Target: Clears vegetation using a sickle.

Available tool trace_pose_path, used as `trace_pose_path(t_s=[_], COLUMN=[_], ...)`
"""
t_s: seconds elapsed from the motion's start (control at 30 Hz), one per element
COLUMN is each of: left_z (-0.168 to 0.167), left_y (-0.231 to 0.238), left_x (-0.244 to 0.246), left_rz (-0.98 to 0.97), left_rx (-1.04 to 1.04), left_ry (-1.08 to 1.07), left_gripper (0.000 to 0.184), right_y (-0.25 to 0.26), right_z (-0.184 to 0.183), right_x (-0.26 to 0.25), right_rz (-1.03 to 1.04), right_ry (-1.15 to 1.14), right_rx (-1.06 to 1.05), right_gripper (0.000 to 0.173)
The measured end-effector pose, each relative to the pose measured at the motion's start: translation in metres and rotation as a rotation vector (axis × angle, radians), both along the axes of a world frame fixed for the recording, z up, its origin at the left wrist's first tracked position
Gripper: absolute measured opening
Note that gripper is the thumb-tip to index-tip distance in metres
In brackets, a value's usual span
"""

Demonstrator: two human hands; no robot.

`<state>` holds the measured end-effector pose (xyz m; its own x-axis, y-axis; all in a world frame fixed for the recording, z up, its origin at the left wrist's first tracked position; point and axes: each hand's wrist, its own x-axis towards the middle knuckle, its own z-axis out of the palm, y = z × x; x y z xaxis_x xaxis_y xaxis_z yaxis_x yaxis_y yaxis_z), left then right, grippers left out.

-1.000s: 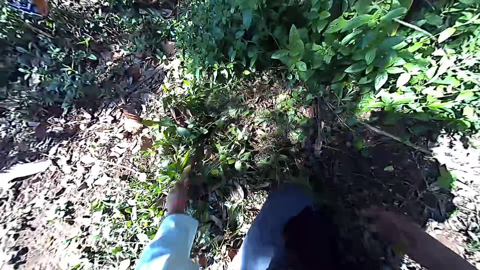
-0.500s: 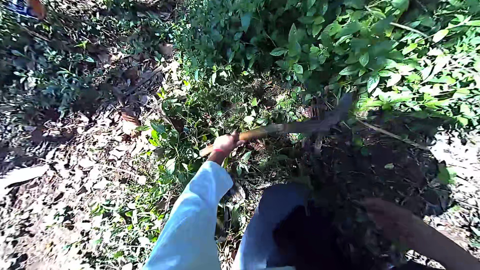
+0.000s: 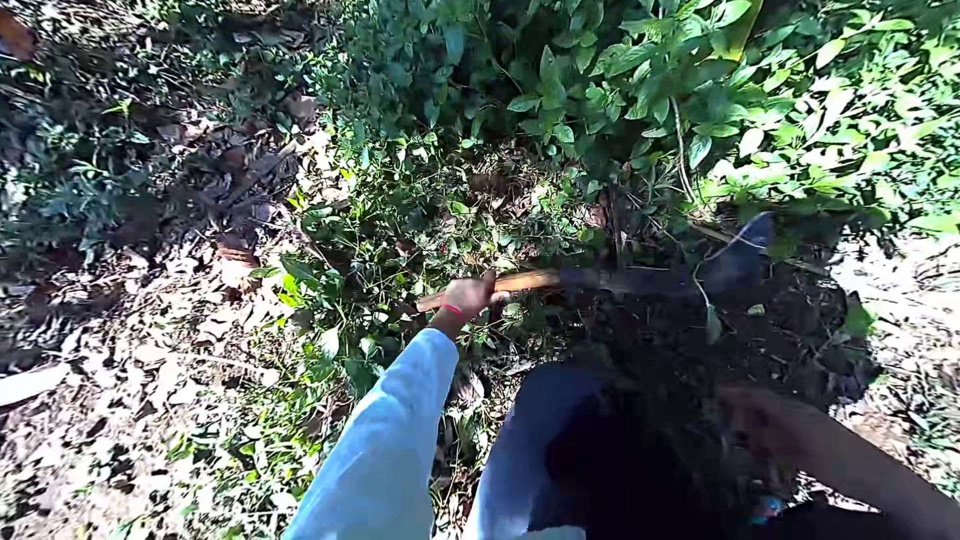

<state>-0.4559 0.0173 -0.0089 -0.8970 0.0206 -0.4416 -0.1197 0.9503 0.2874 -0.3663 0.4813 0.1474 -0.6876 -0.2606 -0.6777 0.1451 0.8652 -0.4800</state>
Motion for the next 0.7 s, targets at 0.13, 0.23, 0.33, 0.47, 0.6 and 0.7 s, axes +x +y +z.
trace_pose_path(t_s=[0.13, 0.23, 0.33, 0.47, 0.6, 0.7], left_z=[-0.073, -0.058, -0.025, 0.03, -0.042, -0.076], left_y=[-0.078, -0.042, -0.012, 0.023, -0.049, -0.099], left_x=[0.182, 0.244, 0.185, 0.018, -0.014, 0.14], left_rz=[0.803, 0.923, 0.628, 0.08, 0.174, 0.774], left_rx=[-0.008, 0.052, 0.085, 0.004, -0.044, 0.006], left_ry=[-0.221, -0.264, -0.258, -0.119, 0.126, -0.119], left_gripper=[0.066, 0.068, 0.064, 0.063, 0.054, 0.066], right_y=[0.004, 0.015, 0.022, 0.022, 0.017, 0.019], right_z=[-0.001, 0.0, 0.001, -0.004, -0.011, -0.009], right_x=[0.01, 0.01, 0.002, -0.001, -0.003, 0.004], right_rz=[0.005, 0.029, 0.028, 0.001, 0.038, 0.035], right_ry=[-0.041, -0.062, -0.039, -0.022, -0.016, -0.03], right_rx=[-0.072, -0.059, -0.014, 0.001, 0.007, 0.002], right_gripper=[0.039, 0.041, 0.039, 0.039, 0.039, 0.038])
